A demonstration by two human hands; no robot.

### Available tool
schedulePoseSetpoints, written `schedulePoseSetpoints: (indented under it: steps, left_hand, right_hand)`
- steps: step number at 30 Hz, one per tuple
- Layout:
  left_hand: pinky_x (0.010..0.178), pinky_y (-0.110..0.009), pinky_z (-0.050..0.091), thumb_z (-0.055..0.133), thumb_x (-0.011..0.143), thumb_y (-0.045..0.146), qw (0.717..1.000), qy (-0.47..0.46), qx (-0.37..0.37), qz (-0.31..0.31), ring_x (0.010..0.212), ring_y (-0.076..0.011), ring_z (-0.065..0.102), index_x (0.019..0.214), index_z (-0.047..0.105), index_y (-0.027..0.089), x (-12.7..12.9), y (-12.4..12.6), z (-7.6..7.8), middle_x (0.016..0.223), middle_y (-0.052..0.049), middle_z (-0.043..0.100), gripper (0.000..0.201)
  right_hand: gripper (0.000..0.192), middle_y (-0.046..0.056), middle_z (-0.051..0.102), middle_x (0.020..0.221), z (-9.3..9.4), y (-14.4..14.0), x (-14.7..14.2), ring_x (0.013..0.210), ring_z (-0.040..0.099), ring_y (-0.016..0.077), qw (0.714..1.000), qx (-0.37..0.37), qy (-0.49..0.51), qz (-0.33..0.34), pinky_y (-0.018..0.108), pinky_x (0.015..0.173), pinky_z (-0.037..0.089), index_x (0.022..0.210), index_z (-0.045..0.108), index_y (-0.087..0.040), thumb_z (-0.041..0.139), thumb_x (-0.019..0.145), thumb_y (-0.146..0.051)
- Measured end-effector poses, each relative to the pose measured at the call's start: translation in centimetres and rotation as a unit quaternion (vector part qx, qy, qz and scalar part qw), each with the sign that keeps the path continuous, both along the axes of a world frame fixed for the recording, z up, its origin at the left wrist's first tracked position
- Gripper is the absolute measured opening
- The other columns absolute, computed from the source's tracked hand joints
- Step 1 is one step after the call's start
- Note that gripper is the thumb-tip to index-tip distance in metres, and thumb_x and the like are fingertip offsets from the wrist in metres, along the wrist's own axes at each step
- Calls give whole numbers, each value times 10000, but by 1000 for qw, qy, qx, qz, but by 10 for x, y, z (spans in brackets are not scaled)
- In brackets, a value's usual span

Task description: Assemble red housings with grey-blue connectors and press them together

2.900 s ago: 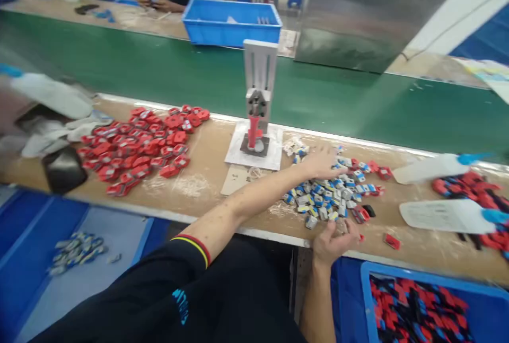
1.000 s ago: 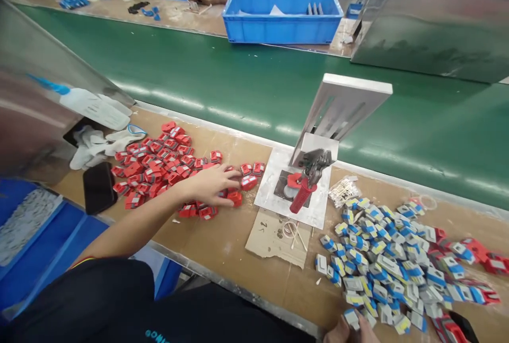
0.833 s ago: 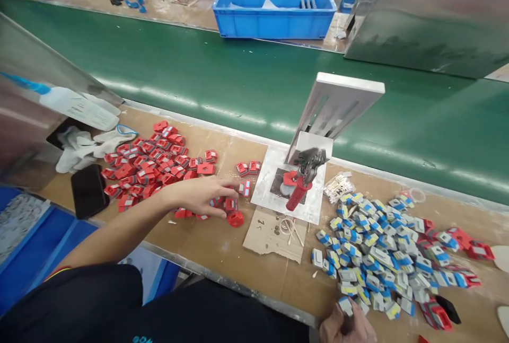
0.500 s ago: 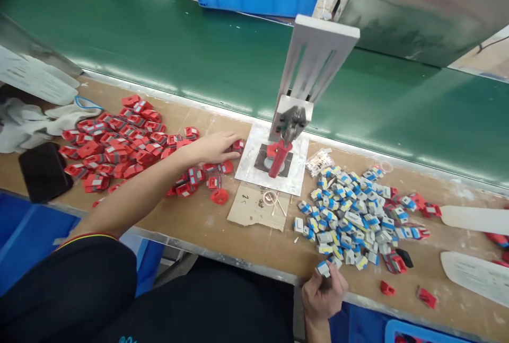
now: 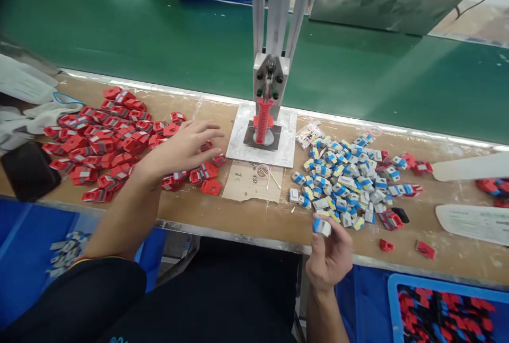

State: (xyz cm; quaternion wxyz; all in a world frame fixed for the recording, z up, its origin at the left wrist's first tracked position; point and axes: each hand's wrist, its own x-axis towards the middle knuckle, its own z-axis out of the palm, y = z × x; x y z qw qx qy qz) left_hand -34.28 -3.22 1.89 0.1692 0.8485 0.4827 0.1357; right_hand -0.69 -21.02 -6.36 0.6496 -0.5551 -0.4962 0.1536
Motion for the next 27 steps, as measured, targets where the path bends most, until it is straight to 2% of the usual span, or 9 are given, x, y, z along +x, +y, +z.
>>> schedulePoseSetpoints:
  steps: [2, 5, 8, 11, 14, 16, 21, 25, 27]
  left_hand:
    - [1128, -478, 502, 608, 1008, 431, 986, -166, 17, -10, 1262, -276, 659, 1213, 704, 209, 23, -28, 10, 1316, -113, 713, 317]
    - [925, -341, 606, 745, 944, 494, 912, -397, -81, -68, 1042, -209, 747, 1235, 671, 208, 64, -63, 10, 1160, -89, 762, 414]
    - [792, -289, 623, 814, 884, 547, 810, -547, -203, -58, 914, -181, 761, 1132, 677, 206, 96, -69, -8, 1042, -66, 760, 444]
    - [670, -270, 611, 895, 787, 568, 750, -619, -233, 7, 752, -152, 737, 1020, 680, 204, 104, -54, -28, 917, -29, 730, 482]
    - [618, -267, 607, 956, 717, 520, 741, -631, -223, 58, 658, -130, 716, 997, 693, 202, 95, -41, -40, 875, -10, 719, 499]
    - [670, -275, 633, 988, 679, 456, 748, -626, -201, 88, 715, -137, 736, 974, 707, 197, 89, -38, -46, 914, -13, 724, 482]
    - [753, -281, 650, 993, 673, 383, 741, -626, -207, 130, 822, -146, 754, 983, 704, 192, 84, -44, -57, 1012, -30, 726, 465]
    - [690, -247, 603, 978, 696, 439, 703, -638, -268, 163, 730, -131, 734, 922, 639, 197, 85, -45, -63, 812, 14, 709, 474]
    - [675, -234, 578, 957, 721, 482, 679, -652, -288, 174, 702, -121, 725, 949, 627, 205, 84, -44, -63, 783, 19, 718, 487]
  right_hand:
    - [297, 60, 804, 1085, 26, 22, -17, 987, 776, 225, 993, 6, 18, 119, 368, 846, 611, 1208, 698, -249, 749, 923, -184]
    - [298, 52, 798, 1121, 54, 61, -41, 1045, 754, 235, 963, 47, -18, 265, 408, 892, 607, 1230, 656, -297, 729, 949, -232]
    - [264, 74, 739, 1256, 63, 97, -53, 1195, 686, 281, 948, 81, -139, 274, 514, 1033, 554, 1199, 649, -309, 738, 950, -318]
    - [317, 102, 679, 1336, 60, 122, -44, 1232, 647, 297, 931, 62, -243, 266, 507, 997, 566, 1230, 639, -299, 736, 952, -415]
    - [436, 99, 699, 1240, 52, 137, -20, 1060, 674, 250, 913, 6, -282, 294, 410, 845, 587, 1314, 608, -272, 733, 951, -478]
    - [397, 74, 726, 1095, 46, 141, -6, 940, 676, 223, 895, -40, -306, 322, 376, 809, 572, 1269, 635, -243, 728, 961, -475]
    - [328, 77, 744, 1000, 30, 142, -3, 925, 684, 241, 817, -118, -381, 417, 376, 823, 558, 1191, 689, -217, 773, 940, -411]
    - [113, 66, 743, 932, 23, 144, -12, 892, 673, 233, 819, -96, -389, 411, 362, 797, 548, 1098, 719, -225, 682, 994, -250]
    - [108, 61, 738, 890, 21, 145, -15, 859, 663, 225, 829, -73, -388, 397, 352, 766, 540, 1023, 730, -229, 624, 1020, -211]
